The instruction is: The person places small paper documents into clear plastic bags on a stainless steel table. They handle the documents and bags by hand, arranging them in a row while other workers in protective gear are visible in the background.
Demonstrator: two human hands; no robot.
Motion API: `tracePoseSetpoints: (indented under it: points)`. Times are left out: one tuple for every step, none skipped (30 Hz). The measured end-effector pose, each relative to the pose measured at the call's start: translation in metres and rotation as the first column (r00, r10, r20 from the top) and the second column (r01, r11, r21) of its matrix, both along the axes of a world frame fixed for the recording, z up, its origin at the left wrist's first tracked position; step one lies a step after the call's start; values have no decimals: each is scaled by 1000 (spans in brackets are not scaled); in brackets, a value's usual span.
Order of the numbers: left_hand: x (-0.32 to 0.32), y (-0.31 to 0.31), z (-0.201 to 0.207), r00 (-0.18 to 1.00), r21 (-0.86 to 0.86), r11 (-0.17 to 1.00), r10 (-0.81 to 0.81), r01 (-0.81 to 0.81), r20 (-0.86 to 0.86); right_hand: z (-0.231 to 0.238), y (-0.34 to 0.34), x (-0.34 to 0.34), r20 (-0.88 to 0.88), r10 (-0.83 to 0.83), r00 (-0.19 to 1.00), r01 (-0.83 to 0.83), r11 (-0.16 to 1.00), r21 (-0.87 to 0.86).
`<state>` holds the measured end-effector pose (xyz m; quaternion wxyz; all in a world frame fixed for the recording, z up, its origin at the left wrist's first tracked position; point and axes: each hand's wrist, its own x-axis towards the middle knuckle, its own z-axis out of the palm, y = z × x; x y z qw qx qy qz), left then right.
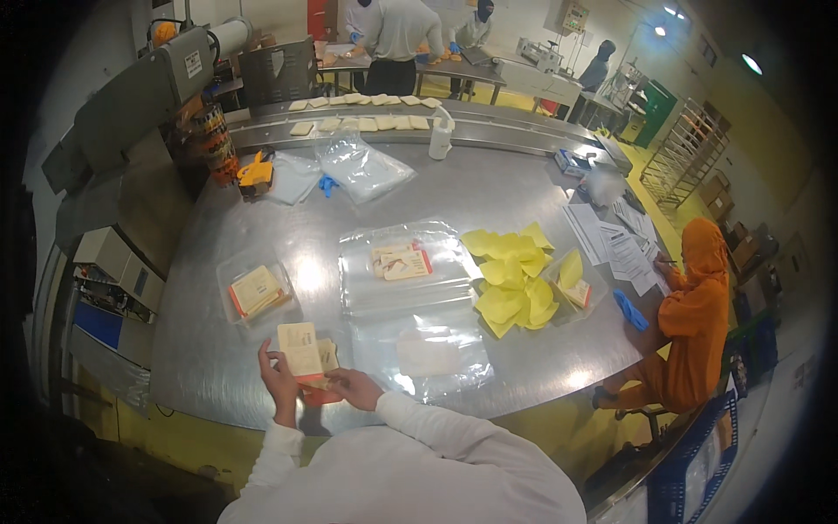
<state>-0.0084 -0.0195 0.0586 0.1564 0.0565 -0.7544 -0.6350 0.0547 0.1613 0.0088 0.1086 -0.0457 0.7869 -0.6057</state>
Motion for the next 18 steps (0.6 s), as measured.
tracePoseSetpoints:
  points:
    - [8, 5, 7, 999, 37, 999, -36, 37, -6, 23, -3, -2, 159, -50, 986, 85, 971, -225]
    - [14, 14, 14, 999, 38, 998, -47, 48, -26, 24, 1, -6, 169, -83, 982, 130, 949, -286]
    - [18, 20, 15, 998, 50, 997, -53, 54, -31, 27, 4, -10, 186, -112, 976, 171, 923, -345]
    - [22, 24, 15, 998, 62, 996, -59, 61, -37, 31, 7, -13, 204, -140, 969, 213, 891, -401]
    - [23, 29, 17, 998, 87, 995, -42, 47, -56, 35, 10, -13, 222, -180, 958, 257, 880, -399]
    - [24, 33, 18, 997, 114, 993, -25, 33, -73, 43, 13, -13, 232, -211, 950, 289, 875, -388]
    - [26, 39, 20, 996, 141, 990, -9, 22, -89, 48, 16, -14, 242, -243, 939, 322, 869, -376]
    - [28, 46, 22, 996, 234, 971, -39, 57, -80, 51, 19, -14, 252, -276, 927, 355, 861, -363]
    - [31, 54, 27, 995, 323, 942, -72, 92, -75, 51, 22, -13, 247, -311, 918, 387, 840, -381]
    - [33, 62, 35, 992, 411, 903, -103, 123, -72, 54, 25, -14, 216, -327, 920, 386, 849, -362]
    - [35, 72, 45, 990, 532, 838, -144, 121, 1, 57, 27, -13, 185, -343, 921, 387, 856, -342]
    - [34, 69, 36, 960, 586, 794, -262, 158, 96, 63, 28, -12, 152, -354, 923, 385, 864, -324]
    - [32, 63, 21, 908, 639, 747, -378, 184, 180, 69, 28, -11, 151, -353, 923, 384, 862, -330]
    - [31, 58, 8, 834, 692, 694, -490, 198, 253, 75, 29, -10, 150, -353, 923, 384, 860, -336]
    - [34, 68, 22, 874, 717, 683, -425, 139, 236, 79, 32, -10, 148, -363, 920, 392, 855, -338]
    - [36, 72, 25, 893, 707, 696, -389, 125, 226, 83, 33, -8, 147, -352, 924, 381, 850, -363]
    - [36, 74, 27, 911, 697, 709, -352, 109, 216, 86, 34, -5, 145, -340, 929, 370, 845, -387]
    - [37, 77, 28, 926, 688, 720, -316, 91, 208, 87, 36, -2, 147, -329, 933, 360, 838, -409]
